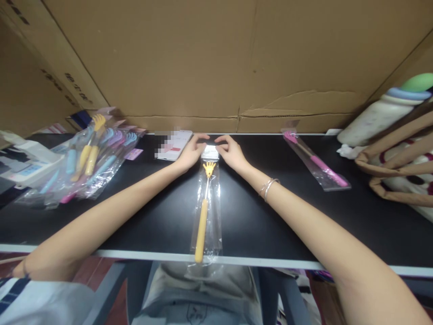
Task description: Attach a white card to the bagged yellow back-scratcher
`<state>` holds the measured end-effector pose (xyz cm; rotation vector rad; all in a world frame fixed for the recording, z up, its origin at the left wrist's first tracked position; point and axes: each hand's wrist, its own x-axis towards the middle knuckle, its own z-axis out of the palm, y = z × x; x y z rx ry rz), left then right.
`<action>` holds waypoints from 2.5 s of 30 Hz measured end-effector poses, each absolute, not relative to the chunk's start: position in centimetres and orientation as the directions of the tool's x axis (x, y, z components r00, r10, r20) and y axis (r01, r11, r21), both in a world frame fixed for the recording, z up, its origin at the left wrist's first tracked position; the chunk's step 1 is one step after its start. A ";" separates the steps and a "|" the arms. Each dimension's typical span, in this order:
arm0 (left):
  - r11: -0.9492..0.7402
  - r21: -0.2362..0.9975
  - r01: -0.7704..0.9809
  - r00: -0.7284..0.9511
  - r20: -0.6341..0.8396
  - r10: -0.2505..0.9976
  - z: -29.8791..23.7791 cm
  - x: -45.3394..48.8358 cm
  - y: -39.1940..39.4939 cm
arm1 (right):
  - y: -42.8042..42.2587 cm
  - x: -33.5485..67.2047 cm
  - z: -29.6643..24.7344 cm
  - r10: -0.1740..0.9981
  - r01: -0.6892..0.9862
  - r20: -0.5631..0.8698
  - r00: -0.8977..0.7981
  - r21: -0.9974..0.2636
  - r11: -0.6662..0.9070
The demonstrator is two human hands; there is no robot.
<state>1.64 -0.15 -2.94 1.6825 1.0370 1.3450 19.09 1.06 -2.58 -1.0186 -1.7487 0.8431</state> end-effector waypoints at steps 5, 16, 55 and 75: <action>-0.399 0.909 0.120 0.126 0.385 0.914 -3.0 1.6 0.0 | 0.8 19.1 -2.3 0.902 0.281 0.359 -0.241 -0.863 0.419; -0.395 0.916 0.070 0.101 0.388 0.916 -3.1 1.8 0.0 | 0.7 19.0 -2.2 0.901 0.285 0.359 -0.243 -0.861 0.421; -0.381 0.906 0.183 0.106 0.367 0.924 -2.6 1.7 -0.2 | 0.8 19.0 -1.9 0.862 0.234 0.462 -0.208 -0.832 0.503; -0.377 0.919 0.114 0.101 0.366 0.925 -2.4 1.9 -0.3 | 0.8 18.9 -2.0 0.895 0.230 0.391 -0.216 -0.870 0.435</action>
